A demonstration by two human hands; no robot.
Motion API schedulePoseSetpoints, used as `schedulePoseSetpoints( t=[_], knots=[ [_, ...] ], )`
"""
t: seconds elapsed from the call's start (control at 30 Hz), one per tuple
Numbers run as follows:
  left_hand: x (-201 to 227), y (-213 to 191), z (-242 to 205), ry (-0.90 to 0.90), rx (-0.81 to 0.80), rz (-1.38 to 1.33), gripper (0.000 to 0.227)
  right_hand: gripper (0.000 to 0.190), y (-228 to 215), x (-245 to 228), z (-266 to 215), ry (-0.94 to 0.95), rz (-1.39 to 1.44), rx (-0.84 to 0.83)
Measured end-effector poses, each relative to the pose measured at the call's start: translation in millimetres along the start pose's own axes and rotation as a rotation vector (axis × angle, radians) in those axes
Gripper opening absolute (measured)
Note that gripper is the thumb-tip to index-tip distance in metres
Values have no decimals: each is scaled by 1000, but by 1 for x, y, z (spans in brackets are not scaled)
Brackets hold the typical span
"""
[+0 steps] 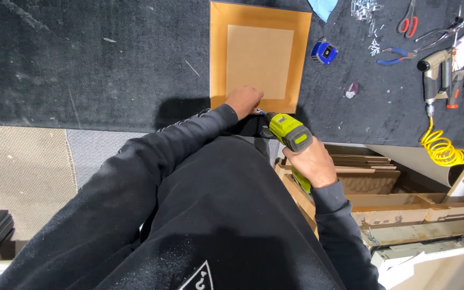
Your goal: Assembling picture frames by attaching backing and hardware using a power drill.
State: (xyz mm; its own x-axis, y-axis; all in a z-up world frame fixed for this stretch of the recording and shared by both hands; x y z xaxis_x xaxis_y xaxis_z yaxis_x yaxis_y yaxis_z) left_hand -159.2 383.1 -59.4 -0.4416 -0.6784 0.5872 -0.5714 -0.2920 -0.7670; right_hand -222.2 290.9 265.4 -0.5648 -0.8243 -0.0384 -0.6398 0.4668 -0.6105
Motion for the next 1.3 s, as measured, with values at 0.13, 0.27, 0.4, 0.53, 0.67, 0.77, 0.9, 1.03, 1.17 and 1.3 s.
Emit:
schedulePoseSetpoints(
  t=[0.13,0.27,0.4,0.53,0.67,0.77,0.9,1.03,1.17,1.3],
  knots=[
    [1,8,1,0,49,34,32,61,0,-1,-2,19,20,-5],
    [5,9,-1,-29,157,75,23,59,5,3,-3,3,51,10],
    [6,10,1,-30,170,105,21,55,3,2,0,-41,74,27],
    [8,5,1,-14,158,76,20,57,3,4,2,-2,48,14],
    [8,0,-1,3,141,28,18,56,-2,7,5,-32,56,15],
    [11,-4,-2,-20,145,60,19,58,-3,4,5,-11,34,-3],
    [11,-13,-5,18,134,58,21,58,-8,-3,3,-9,49,-9],
    [13,-17,-9,7,154,50,17,57,-9,-6,4,33,8,-27],
    [15,-18,-8,-10,148,96,15,55,-9,-7,3,102,-72,-47],
    [15,-16,-7,-13,150,94,17,58,-9,-8,9,129,-77,-78]
  ],
)
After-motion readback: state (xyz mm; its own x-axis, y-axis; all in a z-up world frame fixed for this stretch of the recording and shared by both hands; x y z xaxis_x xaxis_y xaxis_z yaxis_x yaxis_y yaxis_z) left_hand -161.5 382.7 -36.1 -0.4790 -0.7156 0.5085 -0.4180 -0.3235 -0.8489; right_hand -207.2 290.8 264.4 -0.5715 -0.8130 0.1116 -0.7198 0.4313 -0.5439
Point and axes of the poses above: each hand's wrist, its own z-axis towards the middle knuckle, its own y-axis out of the palm, x = y × z, the point moved 2 cm from there along z, towards the middle knuckle, and after that the axes turned 5 degrees about -y, right-handed, at the moved point
